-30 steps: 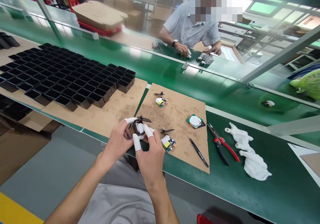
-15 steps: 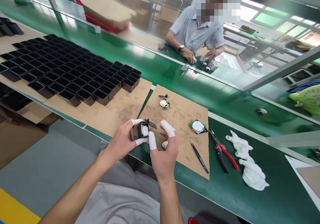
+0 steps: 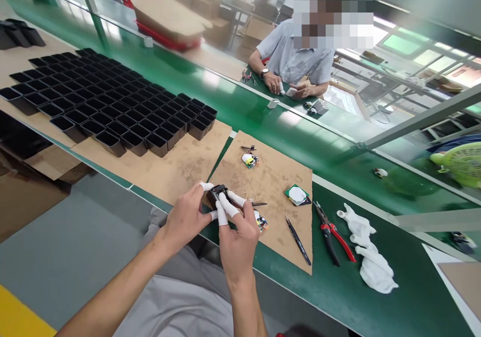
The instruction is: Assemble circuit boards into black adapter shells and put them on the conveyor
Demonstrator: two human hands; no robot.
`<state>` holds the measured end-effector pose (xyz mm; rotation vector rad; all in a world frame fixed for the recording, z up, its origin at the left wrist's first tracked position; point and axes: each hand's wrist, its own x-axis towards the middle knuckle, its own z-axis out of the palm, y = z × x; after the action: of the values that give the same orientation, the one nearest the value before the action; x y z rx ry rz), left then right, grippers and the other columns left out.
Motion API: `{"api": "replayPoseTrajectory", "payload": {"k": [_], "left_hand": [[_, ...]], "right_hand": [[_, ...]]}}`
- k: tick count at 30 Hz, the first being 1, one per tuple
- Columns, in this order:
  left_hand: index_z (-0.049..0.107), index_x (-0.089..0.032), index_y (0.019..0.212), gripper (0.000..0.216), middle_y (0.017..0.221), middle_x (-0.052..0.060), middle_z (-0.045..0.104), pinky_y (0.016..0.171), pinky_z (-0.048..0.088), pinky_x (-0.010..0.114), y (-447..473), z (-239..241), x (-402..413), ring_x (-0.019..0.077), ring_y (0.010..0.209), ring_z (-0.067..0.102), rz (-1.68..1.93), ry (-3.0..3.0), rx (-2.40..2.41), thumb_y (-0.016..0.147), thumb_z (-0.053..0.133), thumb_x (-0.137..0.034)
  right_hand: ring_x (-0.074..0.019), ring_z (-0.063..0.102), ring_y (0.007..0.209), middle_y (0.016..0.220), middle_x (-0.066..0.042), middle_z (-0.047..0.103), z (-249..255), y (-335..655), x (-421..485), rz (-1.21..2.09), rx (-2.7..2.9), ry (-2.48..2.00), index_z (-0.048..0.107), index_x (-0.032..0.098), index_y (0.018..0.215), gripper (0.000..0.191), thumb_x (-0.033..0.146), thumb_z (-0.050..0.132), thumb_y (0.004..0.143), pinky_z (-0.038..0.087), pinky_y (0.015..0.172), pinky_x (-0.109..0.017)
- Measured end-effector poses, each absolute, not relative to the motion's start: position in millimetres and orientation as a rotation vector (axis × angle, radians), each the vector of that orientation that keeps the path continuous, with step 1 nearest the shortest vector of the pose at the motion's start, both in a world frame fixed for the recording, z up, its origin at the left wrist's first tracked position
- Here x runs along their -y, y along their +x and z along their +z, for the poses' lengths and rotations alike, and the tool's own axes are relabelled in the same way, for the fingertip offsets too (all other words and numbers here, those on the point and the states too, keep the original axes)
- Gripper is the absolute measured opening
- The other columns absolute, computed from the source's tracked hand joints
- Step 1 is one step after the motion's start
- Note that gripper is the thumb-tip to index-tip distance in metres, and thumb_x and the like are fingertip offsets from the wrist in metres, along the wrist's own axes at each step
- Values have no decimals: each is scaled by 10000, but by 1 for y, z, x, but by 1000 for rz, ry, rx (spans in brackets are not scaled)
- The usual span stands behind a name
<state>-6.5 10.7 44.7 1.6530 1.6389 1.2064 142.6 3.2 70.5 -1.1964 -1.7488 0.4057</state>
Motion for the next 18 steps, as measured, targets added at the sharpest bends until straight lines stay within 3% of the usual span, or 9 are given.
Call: {"api": "replayPoseTrajectory", "payload": {"k": [6,10,15,18], "left_hand": [[630,-235,1015,330,857,-29,639,589,373,291,-8,45,-12,163,605,517,1160,1661,-1646,748,683,-48],[635,-241,1052,403,872,-29,664,602,405,290,-11,43,-14,173,630,562,1142,1678,-1625,713,667,-26],[619,-240,1014,393,896,-19,703,638,470,290,-8,50,-13,195,713,656,1177,1669,-1647,687,655,-26],[643,-237,1077,450,969,4,754,725,541,304,-1,63,-9,224,835,737,1246,1665,-1667,674,669,-40]], "right_hand": [[-280,795,1203,1228,-137,782,73,149,-8,280,1969,-1216,876,268,1225,304,122,638,1104,695,987,-434],[-308,793,1253,1240,-153,786,64,162,-18,161,2118,-1083,840,250,1326,302,143,654,1114,693,1003,-446],[-306,828,1134,1085,-124,781,65,173,-21,-30,2203,-959,741,273,1507,462,82,646,1097,708,872,-408],[-316,820,1194,1199,-142,807,81,174,-14,-107,2176,-952,652,296,1615,609,28,665,1069,704,922,-419]]}}
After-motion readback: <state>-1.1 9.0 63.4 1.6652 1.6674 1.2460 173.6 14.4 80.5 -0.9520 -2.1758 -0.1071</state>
